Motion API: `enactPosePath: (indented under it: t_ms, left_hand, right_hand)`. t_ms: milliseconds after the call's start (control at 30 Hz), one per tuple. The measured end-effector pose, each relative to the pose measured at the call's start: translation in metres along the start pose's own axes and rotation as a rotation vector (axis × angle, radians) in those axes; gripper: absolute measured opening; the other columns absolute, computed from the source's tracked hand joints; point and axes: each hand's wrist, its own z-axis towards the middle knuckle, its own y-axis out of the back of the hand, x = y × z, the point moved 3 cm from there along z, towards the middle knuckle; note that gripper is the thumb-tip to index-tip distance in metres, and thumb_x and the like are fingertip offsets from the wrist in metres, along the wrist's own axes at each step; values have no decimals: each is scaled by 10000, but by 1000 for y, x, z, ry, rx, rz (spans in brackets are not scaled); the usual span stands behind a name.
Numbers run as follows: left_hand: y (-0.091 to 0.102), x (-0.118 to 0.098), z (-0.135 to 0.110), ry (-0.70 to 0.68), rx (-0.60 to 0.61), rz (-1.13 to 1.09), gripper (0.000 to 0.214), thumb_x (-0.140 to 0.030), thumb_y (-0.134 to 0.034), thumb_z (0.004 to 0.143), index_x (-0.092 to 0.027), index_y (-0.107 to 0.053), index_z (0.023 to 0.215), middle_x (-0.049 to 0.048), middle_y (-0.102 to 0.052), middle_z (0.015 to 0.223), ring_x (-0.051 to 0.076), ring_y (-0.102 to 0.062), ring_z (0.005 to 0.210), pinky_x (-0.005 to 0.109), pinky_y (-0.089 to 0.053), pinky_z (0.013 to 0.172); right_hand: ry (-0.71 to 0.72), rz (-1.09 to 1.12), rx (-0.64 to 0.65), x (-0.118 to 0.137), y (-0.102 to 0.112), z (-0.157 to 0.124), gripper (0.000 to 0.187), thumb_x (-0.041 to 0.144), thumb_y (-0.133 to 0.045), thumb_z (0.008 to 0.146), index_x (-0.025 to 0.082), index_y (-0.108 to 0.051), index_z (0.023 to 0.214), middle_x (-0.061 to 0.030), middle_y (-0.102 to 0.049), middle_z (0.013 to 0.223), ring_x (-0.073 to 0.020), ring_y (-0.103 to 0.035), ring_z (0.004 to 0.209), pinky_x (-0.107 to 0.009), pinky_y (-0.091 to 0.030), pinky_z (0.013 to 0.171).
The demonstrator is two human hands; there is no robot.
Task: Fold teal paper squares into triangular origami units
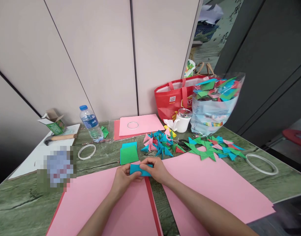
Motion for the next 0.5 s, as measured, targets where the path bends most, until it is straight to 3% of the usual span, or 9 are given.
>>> enactPosePath:
  t_ms: [167, 300, 500]
  left_hand:
    - [0, 2, 1, 8, -9, -70, 217, -257, -721, 534, -140, -599, 670, 3, -687, 596, 203, -656, 576, 334, -546, 574]
    - [1, 2, 1, 5, 60, -63, 245, -280, -698, 577, -131, -621, 755, 35, -707, 681, 208, -661, 630, 339, -540, 613]
    - [2, 3, -1, 8, 93, -27, 209, -308, -670, 606, -126, -617, 694, 39, -688, 582, 226, -656, 602, 362, -532, 609]
  right_hand:
    - [-6, -32, -3, 6, 2, 0, 110, 234, -592, 699, 150, -653, 663, -25, -651, 666, -151, -576, 645, -245, -433, 606]
    - [-12, -18, 12, 4, 5, 2, 131, 262, -590, 698, 152, -653, 667, -26, -659, 679, -155, -583, 654, -250, -442, 613]
    - [-25, 2, 26, -1, 7, 5, 155, 282, -599, 688, 137, -651, 667, -35, -659, 673, -157, -584, 647, -251, -446, 604]
